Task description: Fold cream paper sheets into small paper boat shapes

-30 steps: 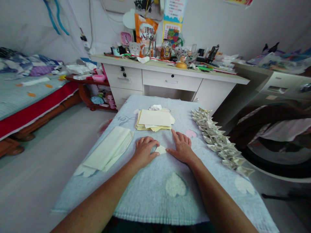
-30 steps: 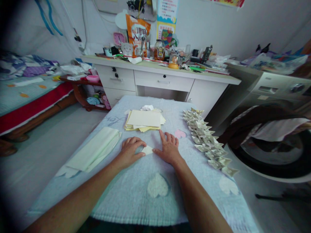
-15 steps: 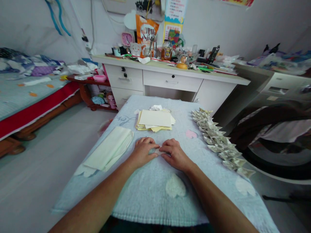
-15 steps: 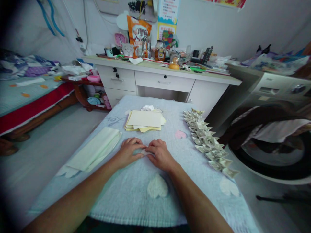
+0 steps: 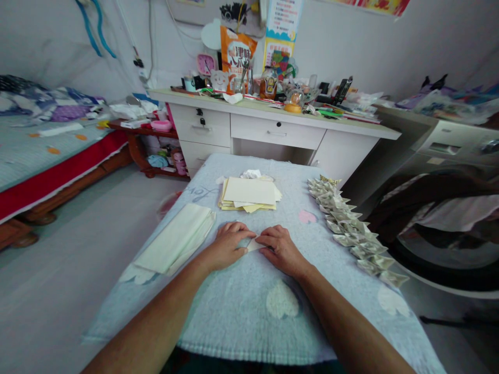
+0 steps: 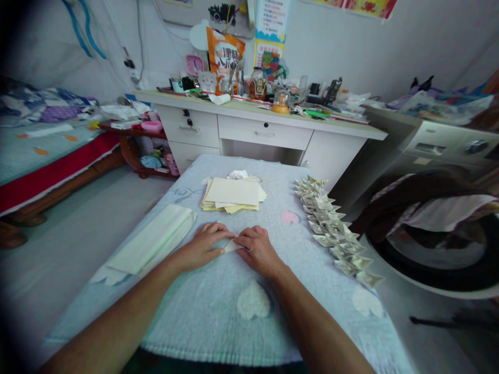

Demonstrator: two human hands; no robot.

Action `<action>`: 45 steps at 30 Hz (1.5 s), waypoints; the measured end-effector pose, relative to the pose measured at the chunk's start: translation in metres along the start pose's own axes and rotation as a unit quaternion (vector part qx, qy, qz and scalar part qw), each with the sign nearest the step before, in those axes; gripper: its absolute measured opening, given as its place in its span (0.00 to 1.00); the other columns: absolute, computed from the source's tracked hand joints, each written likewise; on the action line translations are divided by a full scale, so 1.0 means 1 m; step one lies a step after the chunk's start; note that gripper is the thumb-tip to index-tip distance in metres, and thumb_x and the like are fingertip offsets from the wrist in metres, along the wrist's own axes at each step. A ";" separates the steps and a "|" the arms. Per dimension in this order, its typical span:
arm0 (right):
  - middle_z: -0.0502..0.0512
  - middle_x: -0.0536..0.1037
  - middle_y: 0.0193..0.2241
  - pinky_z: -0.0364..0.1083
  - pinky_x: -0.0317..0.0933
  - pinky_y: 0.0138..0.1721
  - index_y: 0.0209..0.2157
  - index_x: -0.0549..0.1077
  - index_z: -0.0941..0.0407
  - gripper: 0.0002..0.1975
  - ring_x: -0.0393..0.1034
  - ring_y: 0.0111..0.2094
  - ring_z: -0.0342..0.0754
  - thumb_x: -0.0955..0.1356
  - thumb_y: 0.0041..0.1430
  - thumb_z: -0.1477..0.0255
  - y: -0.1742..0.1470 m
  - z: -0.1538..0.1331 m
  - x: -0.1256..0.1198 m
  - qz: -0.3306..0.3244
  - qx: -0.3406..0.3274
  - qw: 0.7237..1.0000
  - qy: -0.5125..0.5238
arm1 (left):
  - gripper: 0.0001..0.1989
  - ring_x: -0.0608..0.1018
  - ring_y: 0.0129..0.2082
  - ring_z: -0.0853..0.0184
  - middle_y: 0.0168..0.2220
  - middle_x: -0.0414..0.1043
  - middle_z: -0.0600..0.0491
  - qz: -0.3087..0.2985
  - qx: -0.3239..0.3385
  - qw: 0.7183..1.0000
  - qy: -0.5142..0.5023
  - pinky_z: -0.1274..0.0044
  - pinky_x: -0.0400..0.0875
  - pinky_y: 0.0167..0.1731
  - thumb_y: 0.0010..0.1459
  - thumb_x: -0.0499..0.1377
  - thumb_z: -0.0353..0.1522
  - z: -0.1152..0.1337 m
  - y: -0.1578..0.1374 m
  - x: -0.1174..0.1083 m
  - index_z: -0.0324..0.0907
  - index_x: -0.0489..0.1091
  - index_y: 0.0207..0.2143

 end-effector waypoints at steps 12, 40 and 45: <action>0.56 0.76 0.37 0.49 0.56 0.43 0.40 0.77 0.54 0.11 0.65 0.39 0.49 0.63 0.65 0.68 0.005 0.004 -0.001 0.043 -0.015 0.999 0.012 | 0.14 0.71 0.45 0.61 0.41 0.72 0.51 0.070 0.014 0.997 -0.010 0.69 0.62 0.48 0.53 0.61 0.37 0.009 0.005 -0.006 0.45 0.74 0.42; 0.54 0.70 0.41 0.45 0.65 0.36 0.47 0.60 0.53 0.17 0.68 0.33 0.43 0.67 0.58 0.67 -0.001 0.018 -0.009 0.161 0.130 0.921 0.330 | 0.16 0.75 0.33 0.69 0.33 0.73 0.54 0.124 -0.033 0.962 -0.239 0.78 0.70 0.35 0.54 0.58 0.30 0.016 0.008 0.001 0.42 0.70 0.47; 0.51 0.71 0.35 0.45 0.64 0.36 0.48 0.59 0.53 0.18 0.68 0.33 0.44 0.67 0.57 0.69 -0.001 0.017 -0.007 0.158 0.116 0.913 0.358 | 0.21 0.75 0.33 0.69 0.34 0.73 0.53 0.106 -0.027 0.955 -0.276 0.78 0.70 0.36 0.54 0.57 0.30 0.018 0.009 0.005 0.41 0.67 0.52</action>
Point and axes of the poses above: each hand's wrist, its own y-axis towards the middle knuckle, its own x-axis out of the palm, z = x × y, the point moved 7 cm from there along y, towards the middle knuckle
